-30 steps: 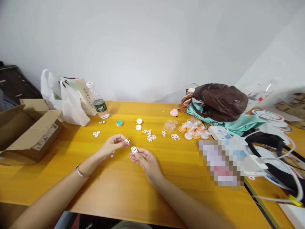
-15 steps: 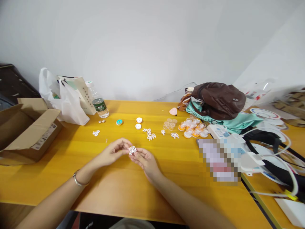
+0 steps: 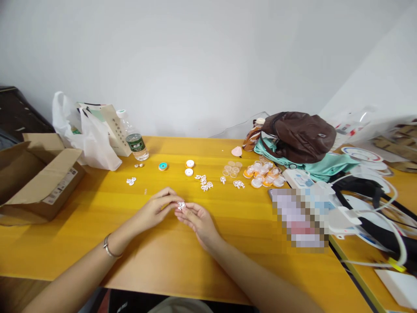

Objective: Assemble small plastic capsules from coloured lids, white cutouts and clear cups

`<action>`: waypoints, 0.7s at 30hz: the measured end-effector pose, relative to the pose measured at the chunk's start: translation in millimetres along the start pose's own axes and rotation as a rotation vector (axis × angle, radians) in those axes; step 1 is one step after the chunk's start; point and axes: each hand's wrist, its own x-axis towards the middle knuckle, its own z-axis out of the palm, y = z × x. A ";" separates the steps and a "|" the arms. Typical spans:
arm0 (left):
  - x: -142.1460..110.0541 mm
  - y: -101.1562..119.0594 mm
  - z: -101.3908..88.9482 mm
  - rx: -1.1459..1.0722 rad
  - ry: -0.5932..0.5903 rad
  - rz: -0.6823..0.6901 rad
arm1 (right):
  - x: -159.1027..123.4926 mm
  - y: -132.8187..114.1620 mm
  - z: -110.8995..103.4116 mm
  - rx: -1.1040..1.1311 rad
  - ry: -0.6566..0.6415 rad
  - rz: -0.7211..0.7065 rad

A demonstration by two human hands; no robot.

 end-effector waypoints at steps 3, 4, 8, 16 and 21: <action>-0.2 -2.4 0.1 0.027 -0.002 0.018 | 0.0 0.3 0.4 0.000 0.000 -0.002; -0.2 -3.1 -0.2 0.035 -0.006 0.022 | 0.0 0.2 0.6 -0.002 0.001 0.000; -0.7 -5.5 -1.2 0.064 -0.026 0.053 | -0.6 -0.2 1.5 -0.011 0.007 0.004; -0.9 -4.0 -3.0 -0.005 -0.055 0.026 | -0.8 0.4 -0.5 0.004 -0.016 -0.001; -0.7 -3.3 -2.0 -0.048 -0.045 0.011 | -0.3 0.7 -0.6 -0.005 -0.005 -0.005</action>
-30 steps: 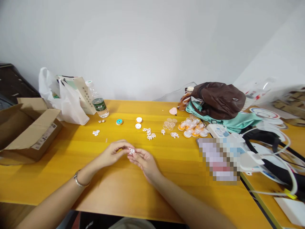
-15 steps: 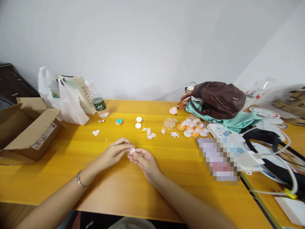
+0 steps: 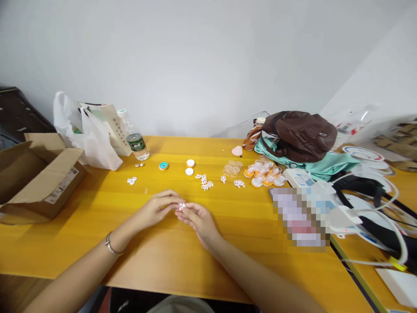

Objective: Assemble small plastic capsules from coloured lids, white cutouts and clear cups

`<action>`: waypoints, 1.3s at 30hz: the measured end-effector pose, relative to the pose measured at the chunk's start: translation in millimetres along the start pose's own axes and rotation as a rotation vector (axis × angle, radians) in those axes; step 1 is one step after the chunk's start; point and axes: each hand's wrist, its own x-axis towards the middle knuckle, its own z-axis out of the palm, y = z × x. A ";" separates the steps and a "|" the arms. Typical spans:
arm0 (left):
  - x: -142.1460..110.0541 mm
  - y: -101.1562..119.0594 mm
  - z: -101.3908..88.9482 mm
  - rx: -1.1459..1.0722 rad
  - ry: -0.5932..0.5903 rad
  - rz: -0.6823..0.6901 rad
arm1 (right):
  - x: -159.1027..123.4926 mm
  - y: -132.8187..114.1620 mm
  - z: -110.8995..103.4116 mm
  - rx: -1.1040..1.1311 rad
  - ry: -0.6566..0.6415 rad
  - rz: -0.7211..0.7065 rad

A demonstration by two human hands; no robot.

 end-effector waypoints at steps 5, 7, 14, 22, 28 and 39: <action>1.3 0.4 0.2 -0.071 0.009 -0.054 | -0.2 1.2 2.0 -0.008 0.021 -0.004; 1.7 1.6 0.1 -0.087 0.020 -0.077 | -0.1 1.2 2.8 -0.012 0.029 -0.009; 3.1 -0.2 10.8 -0.331 0.133 -0.194 | -1.2 -2.4 5.2 -0.025 0.057 -0.097; 6.5 -10.2 25.4 -0.530 0.270 -0.339 | 5.6 -7.4 -4.7 -0.257 0.092 -0.235; 3.9 -15.9 17.7 -0.328 0.234 -0.301 | 17.2 -14.3 -29.4 -1.041 0.108 -0.519; 1.1 -9.8 25.7 -0.059 0.085 -0.145 | 21.1 -4.3 -34.1 -1.347 -0.004 -0.536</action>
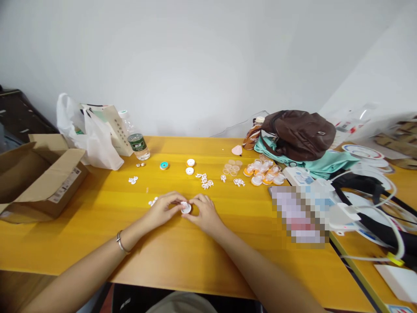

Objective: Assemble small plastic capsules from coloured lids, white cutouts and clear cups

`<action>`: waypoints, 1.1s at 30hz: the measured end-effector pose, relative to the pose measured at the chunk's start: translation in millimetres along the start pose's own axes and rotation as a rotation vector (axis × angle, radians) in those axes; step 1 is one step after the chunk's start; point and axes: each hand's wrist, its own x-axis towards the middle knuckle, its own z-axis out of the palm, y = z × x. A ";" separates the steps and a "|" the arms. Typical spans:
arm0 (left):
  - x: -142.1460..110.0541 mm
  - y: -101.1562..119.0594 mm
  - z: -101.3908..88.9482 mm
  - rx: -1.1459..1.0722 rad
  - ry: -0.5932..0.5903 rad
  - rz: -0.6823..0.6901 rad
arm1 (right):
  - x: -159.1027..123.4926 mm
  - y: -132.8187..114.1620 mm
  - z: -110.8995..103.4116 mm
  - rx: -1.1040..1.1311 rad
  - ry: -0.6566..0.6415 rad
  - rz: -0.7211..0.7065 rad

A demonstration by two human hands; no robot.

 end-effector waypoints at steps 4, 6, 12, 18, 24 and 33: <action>0.0 3.2 -1.6 0.084 -0.042 0.079 | -0.1 -0.3 -1.6 0.018 -0.006 -0.006; -0.3 4.2 -1.8 0.124 -0.072 0.112 | 0.0 -0.8 -2.3 0.028 -0.013 -0.005; 0.7 2.4 1.3 0.165 -0.104 0.154 | 0.0 -1.5 -2.4 0.039 -0.007 -0.005; 0.5 1.1 3.9 0.118 -0.079 0.122 | -0.3 -1.8 -1.2 0.030 -0.008 0.004; 0.2 0.4 2.1 0.123 -0.073 0.115 | -0.7 -3.2 -2.2 0.033 -0.023 -0.006; -4.4 0.5 -1.2 0.087 -0.082 0.104 | -0.2 -1.6 -1.8 0.039 -0.023 -0.007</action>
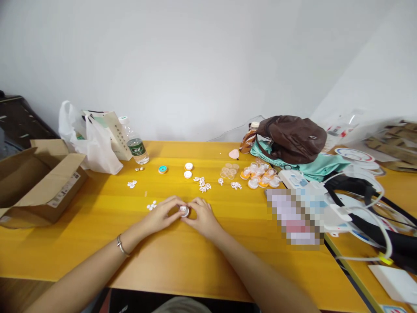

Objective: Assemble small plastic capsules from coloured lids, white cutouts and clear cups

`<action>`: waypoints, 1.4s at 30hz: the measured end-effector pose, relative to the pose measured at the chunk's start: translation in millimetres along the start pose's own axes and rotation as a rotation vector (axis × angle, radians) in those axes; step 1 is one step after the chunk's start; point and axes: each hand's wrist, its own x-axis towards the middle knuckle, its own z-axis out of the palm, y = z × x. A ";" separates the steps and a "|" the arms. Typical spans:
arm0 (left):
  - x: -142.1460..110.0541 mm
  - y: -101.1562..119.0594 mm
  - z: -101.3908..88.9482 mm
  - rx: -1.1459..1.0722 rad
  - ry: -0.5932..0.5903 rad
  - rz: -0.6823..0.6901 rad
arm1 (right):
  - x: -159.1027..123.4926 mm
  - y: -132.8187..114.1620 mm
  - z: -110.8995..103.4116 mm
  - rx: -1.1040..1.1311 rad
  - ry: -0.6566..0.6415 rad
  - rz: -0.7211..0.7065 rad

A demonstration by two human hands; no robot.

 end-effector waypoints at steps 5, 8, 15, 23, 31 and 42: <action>14.5 -8.1 -5.0 -0.122 0.128 -0.096 | 1.2 1.0 -7.1 0.072 -0.047 -0.024; 44.8 -14.5 -9.4 -0.045 0.120 -0.058 | 1.9 1.5 -15.0 0.143 -0.118 -0.038; 148.4 -20.2 9.4 0.228 -0.065 0.117 | 2.4 5.4 -25.7 0.189 -0.232 -0.067; 201.6 -25.0 56.3 0.254 -0.145 0.197 | 2.1 6.6 -26.9 0.235 -0.236 -0.099; 183.1 -14.7 30.8 0.155 0.028 0.136 | 2.1 2.5 -27.7 0.224 -0.213 -0.068; 31.8 37.5 -56.0 -0.376 0.205 -0.009 | 6.5 -35.8 -35.4 0.706 -0.279 0.149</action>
